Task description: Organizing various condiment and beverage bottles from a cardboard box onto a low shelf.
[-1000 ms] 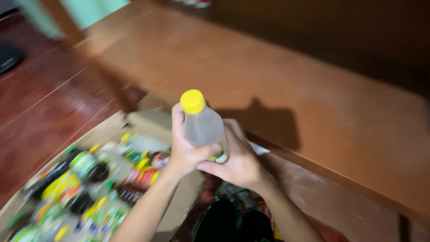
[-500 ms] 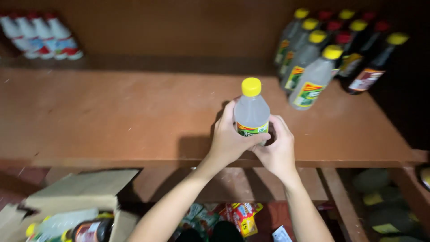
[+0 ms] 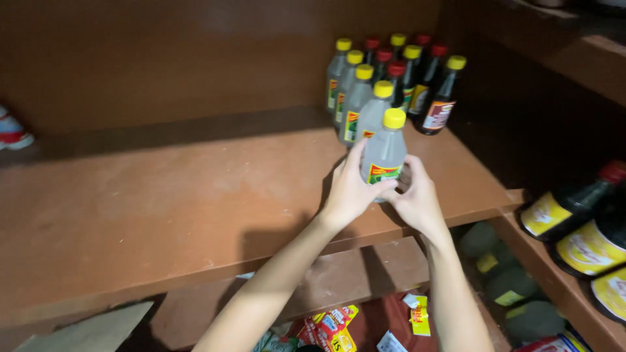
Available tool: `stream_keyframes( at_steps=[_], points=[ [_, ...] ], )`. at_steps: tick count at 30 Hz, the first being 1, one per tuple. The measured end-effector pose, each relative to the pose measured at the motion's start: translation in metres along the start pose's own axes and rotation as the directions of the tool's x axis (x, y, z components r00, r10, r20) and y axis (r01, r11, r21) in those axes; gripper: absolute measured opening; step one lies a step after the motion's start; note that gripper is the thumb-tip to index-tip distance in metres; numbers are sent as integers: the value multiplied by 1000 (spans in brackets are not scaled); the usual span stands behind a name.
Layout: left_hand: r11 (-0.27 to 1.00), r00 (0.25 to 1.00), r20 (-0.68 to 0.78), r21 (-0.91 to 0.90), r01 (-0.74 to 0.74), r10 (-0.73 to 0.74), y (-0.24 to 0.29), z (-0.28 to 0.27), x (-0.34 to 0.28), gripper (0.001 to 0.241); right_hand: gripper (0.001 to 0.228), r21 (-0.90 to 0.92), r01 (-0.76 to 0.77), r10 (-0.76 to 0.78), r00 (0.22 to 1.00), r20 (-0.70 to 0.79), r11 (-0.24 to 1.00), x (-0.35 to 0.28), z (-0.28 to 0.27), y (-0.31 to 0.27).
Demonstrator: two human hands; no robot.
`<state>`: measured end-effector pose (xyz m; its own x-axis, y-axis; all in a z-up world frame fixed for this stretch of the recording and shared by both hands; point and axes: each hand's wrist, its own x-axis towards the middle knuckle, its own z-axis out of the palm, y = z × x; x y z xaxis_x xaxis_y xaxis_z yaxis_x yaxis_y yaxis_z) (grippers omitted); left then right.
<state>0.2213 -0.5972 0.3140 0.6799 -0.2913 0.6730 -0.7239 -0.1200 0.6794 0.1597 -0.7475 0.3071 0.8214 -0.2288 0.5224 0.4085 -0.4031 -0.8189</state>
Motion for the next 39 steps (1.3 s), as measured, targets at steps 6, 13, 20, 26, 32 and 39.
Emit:
stream_keyframes(
  at_steps=[6,13,20,26,32,39],
  points=[
    [953,996,32,-296,-70,83,-28,16,8,114,66,145,-35,31,999,30,989,13,1,2],
    [1000,999,44,-26,-13,14,-37,18,-3,71,74,133,-54,48,998,44,990,9,0,0],
    [991,986,142,87,-102,89,-45,25,-7,77,67,55,-150,146,987,70,987,8,2,-14],
    [1000,940,341,12,12,-15,-32,-1,-2,83,77,-293,-156,189,978,89,943,13,3,-21],
    [999,937,347,-50,-19,35,-36,-17,0,79,81,101,-107,79,964,252,989,21,-12,-1],
    [996,912,402,3,-93,84,-32,-51,-5,80,99,158,-191,138,945,295,969,40,-21,11]
  ],
)
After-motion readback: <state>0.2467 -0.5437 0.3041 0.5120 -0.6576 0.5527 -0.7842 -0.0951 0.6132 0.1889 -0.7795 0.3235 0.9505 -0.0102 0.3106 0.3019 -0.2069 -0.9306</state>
